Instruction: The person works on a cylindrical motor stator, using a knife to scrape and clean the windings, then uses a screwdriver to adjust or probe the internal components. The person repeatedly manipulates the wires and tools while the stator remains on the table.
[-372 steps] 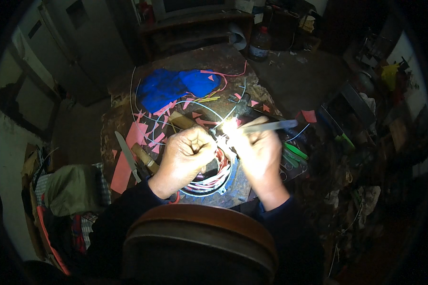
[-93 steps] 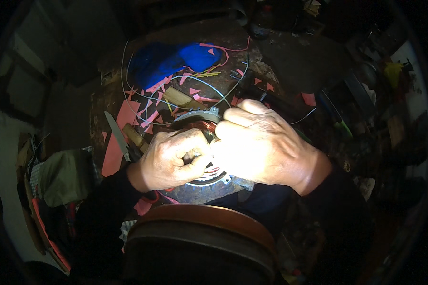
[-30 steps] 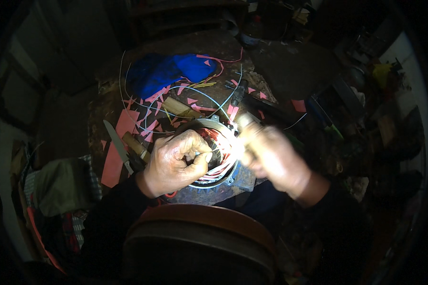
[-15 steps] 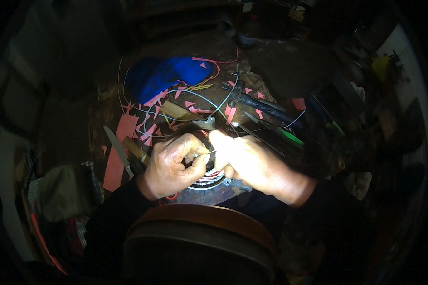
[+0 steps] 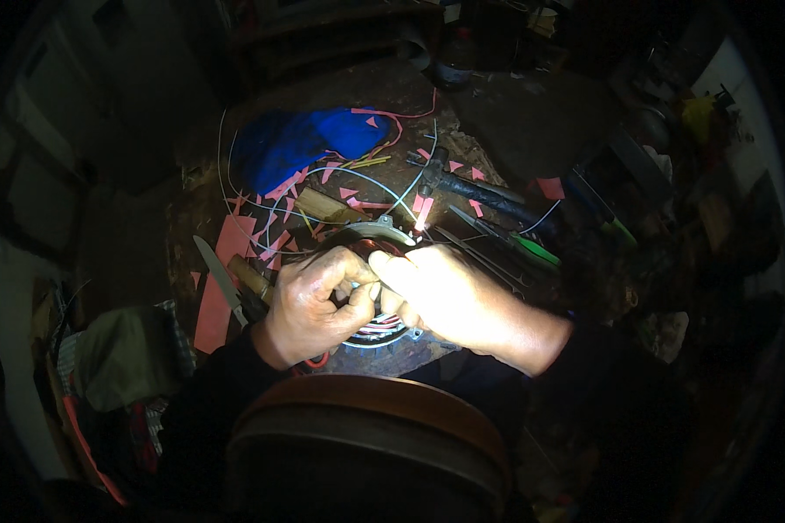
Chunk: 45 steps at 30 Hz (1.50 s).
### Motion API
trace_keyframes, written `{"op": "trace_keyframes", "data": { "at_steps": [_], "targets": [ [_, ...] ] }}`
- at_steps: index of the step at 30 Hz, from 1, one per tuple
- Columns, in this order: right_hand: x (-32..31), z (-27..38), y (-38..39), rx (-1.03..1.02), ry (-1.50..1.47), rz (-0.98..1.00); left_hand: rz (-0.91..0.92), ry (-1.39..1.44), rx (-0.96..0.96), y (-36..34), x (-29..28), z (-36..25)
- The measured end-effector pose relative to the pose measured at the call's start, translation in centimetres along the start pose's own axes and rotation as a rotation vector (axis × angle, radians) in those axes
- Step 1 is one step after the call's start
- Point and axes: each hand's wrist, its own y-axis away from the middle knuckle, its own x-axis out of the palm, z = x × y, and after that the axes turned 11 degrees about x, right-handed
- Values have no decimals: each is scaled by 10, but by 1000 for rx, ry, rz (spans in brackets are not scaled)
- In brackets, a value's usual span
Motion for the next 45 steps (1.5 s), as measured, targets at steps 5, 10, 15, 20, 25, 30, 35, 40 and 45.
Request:
{"op": "trace_keyframes", "data": {
  "at_steps": [5,10,15,20,25,30,35,40,45],
  "targets": [
    [-1,-1,3,60,-339,-22,-2,-19,33,2,-1,0],
    [-9,4,2,64,-64,-42,58,-56,-13,0,-1,-2],
    [3,-7,-2,-79,-74,2,10,-21,-16,0,0,-3],
    [-28,-2,7,-97,-213,-114,14,108,-107,1,-4,-1],
    [-37,-4,1,-536,622,-250,118,506,-272,-4,-14,11],
    [-28,-9,-21,-738,632,-178,192,558,-293,-3,-15,12],
    [-37,-5,0,-628,431,-190,245,531,-315,-1,-18,13],
    [-47,1,-4,-876,873,-328,267,567,-446,-6,-17,8],
    [-42,2,-20,-901,952,-244,222,498,-320,-7,-17,3]
  ]
}}
